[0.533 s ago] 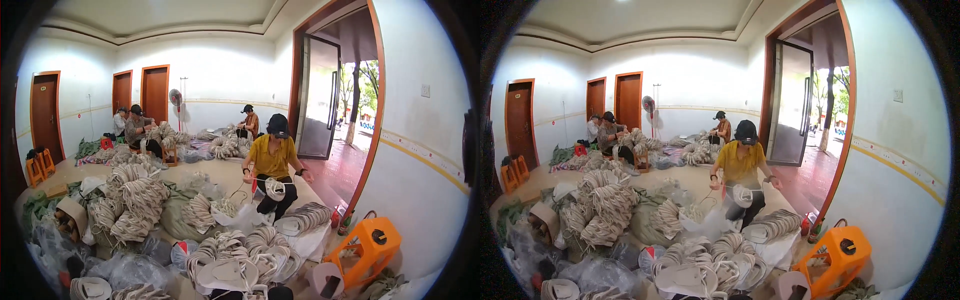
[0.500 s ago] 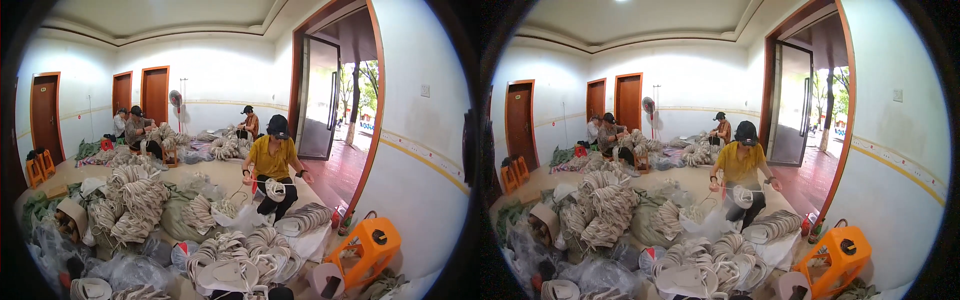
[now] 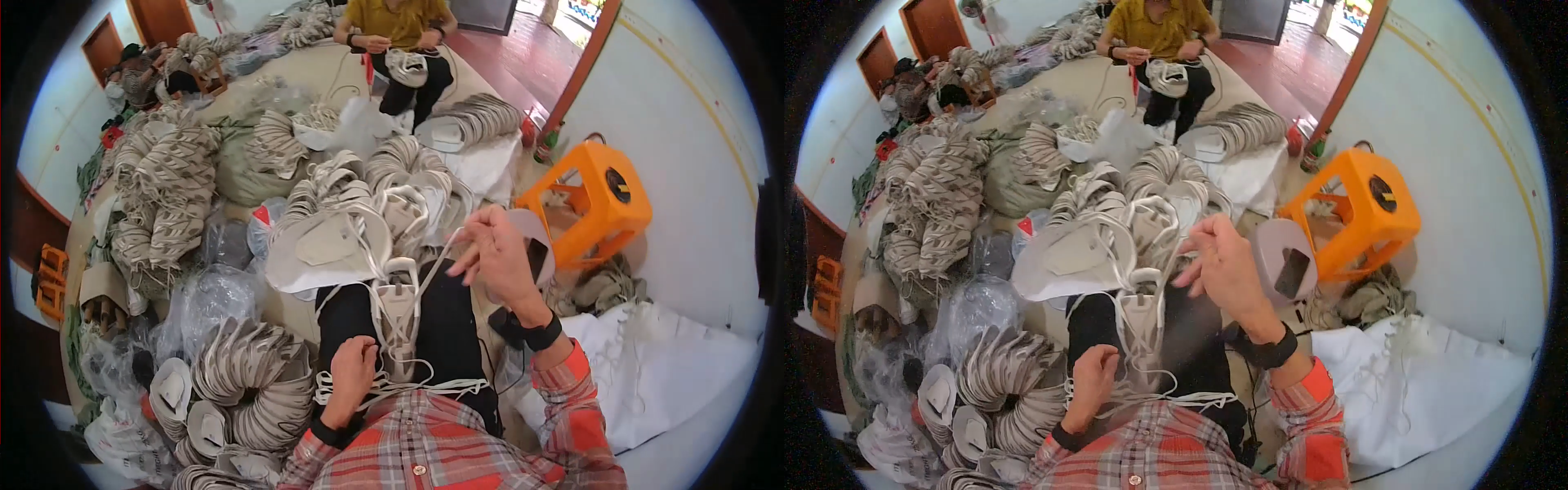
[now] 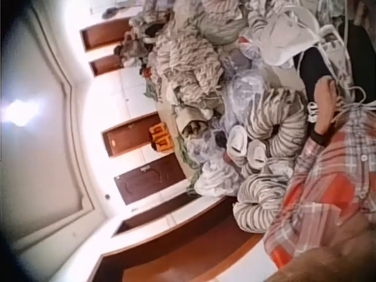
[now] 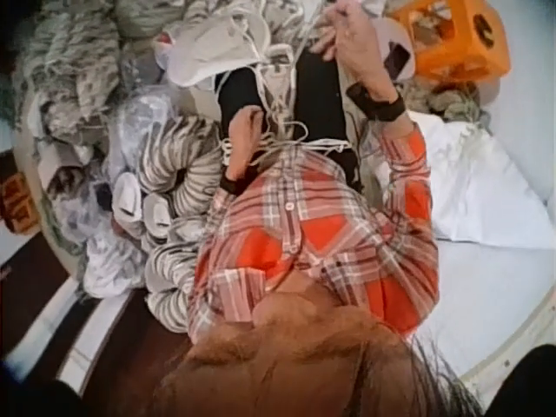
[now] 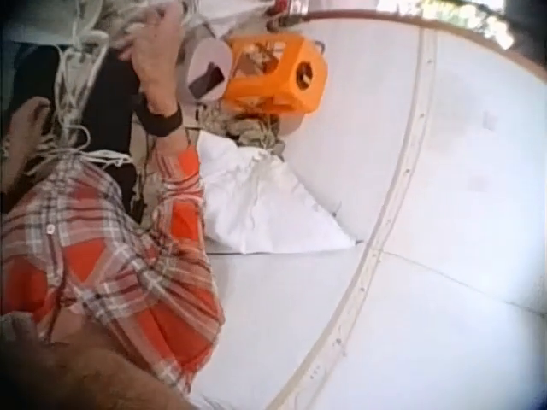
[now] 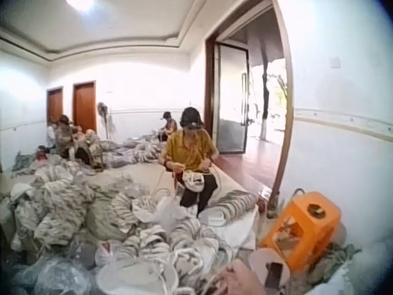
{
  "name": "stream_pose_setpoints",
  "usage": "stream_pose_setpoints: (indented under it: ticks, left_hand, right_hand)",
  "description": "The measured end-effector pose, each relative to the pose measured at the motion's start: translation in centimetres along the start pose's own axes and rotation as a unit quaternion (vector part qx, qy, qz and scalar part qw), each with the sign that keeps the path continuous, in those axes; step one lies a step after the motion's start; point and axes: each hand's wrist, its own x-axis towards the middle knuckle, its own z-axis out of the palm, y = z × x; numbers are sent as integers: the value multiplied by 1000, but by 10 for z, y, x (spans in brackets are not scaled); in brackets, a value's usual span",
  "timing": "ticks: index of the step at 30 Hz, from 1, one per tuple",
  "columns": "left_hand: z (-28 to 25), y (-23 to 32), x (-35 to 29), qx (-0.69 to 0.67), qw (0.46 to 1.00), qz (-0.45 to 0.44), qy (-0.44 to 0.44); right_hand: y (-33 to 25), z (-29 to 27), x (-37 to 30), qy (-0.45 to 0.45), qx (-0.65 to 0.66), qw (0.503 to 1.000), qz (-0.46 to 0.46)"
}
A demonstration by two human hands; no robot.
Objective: Insert and thread laces into shoe uppers as part of a manufacturing process.
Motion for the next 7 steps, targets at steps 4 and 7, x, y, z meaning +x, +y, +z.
stream_pose_setpoints:
  ticks: [4, 7]
  left_hand:
    - [21, 12, 8, 173, 973, -70, -139]
    - [30, 13, -3, 293, 932, -13, -213]
  right_hand:
    - [12, 30, -22, -83, 641, 724, 240]
    - [23, 54, -48, -83, 681, 696, 211]
